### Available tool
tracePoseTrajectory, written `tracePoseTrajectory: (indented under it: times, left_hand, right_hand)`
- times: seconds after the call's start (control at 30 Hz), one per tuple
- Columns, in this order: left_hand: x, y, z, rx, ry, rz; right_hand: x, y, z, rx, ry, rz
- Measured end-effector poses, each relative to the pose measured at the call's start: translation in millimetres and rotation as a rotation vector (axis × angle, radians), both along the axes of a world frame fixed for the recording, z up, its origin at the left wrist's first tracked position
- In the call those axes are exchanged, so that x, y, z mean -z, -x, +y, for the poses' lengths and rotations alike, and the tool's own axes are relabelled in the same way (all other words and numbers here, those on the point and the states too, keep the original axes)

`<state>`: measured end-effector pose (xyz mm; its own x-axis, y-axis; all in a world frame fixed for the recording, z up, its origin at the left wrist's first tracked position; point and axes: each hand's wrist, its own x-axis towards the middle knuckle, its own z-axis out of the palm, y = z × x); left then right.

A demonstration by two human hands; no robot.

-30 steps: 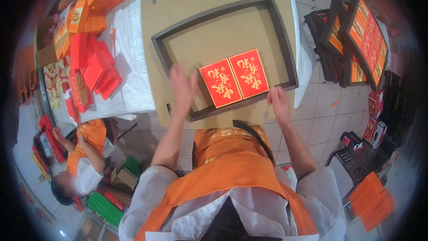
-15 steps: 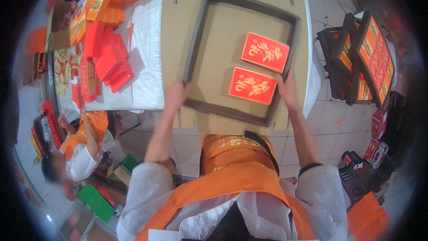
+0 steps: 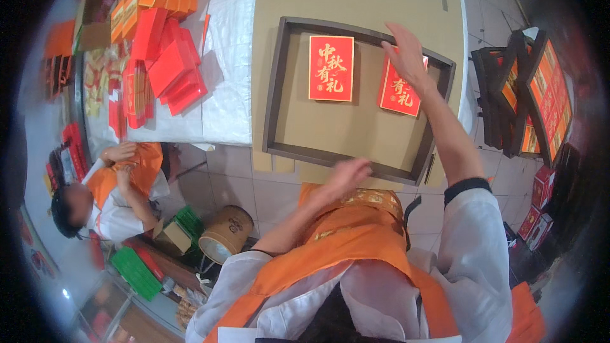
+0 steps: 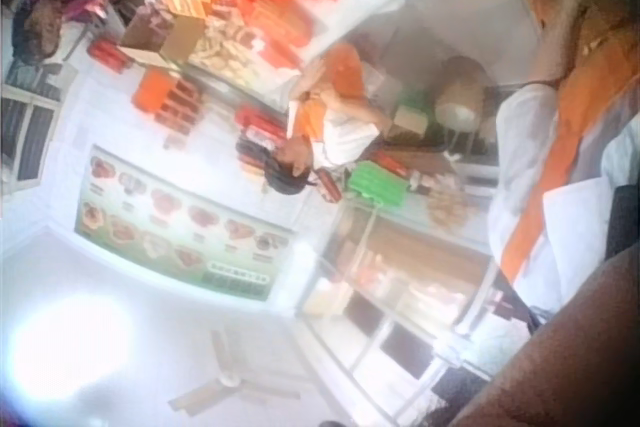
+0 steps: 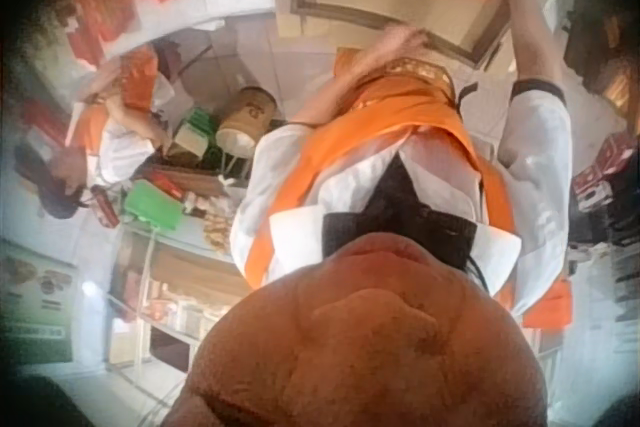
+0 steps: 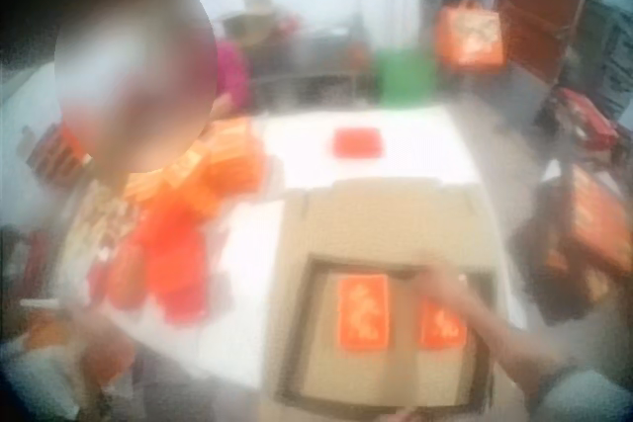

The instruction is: The person assembles a cardboard box frame and places red and orange boxes inside it. They repeat this process multiple times, arranging the boxes neatly within the frame and then moving the completed assembly aside.

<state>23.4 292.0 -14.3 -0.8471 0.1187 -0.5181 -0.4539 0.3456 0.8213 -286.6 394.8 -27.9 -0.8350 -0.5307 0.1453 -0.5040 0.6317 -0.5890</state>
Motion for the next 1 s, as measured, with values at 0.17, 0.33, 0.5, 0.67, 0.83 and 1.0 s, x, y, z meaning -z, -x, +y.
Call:
tracePoseTrajectory:
  times: [0.17, 0.33, 0.5, 0.67, 0.83, 1.0]
  left_hand:
    - [9, 59, -94, -0.606, 0.389, 0.152]
    - [51, 129, -111, -0.402, 0.282, 0.358]
    - [61, 151, -101, -0.269, 0.255, 0.298]
    - [8, 125, -132, -0.395, 0.144, 0.209]
    - [-23, 64, -271, -0.735, 0.525, 0.666]
    - [-13, 25, -478, -1.081, 0.67, 0.478]
  right_hand:
    - [4, -96, 66, 0.55, 0.121, 0.012]
    - [48, -139, 71, 0.576, 0.234, -0.627]
    - [58, -137, 48, 0.524, 0.508, -0.619]
    - [30, -134, 50, 0.744, 0.267, -0.308]
    - [-24, -139, -34, 0.724, 0.637, -0.479]
    - [-41, -166, -264, 0.196, 0.632, -0.933]
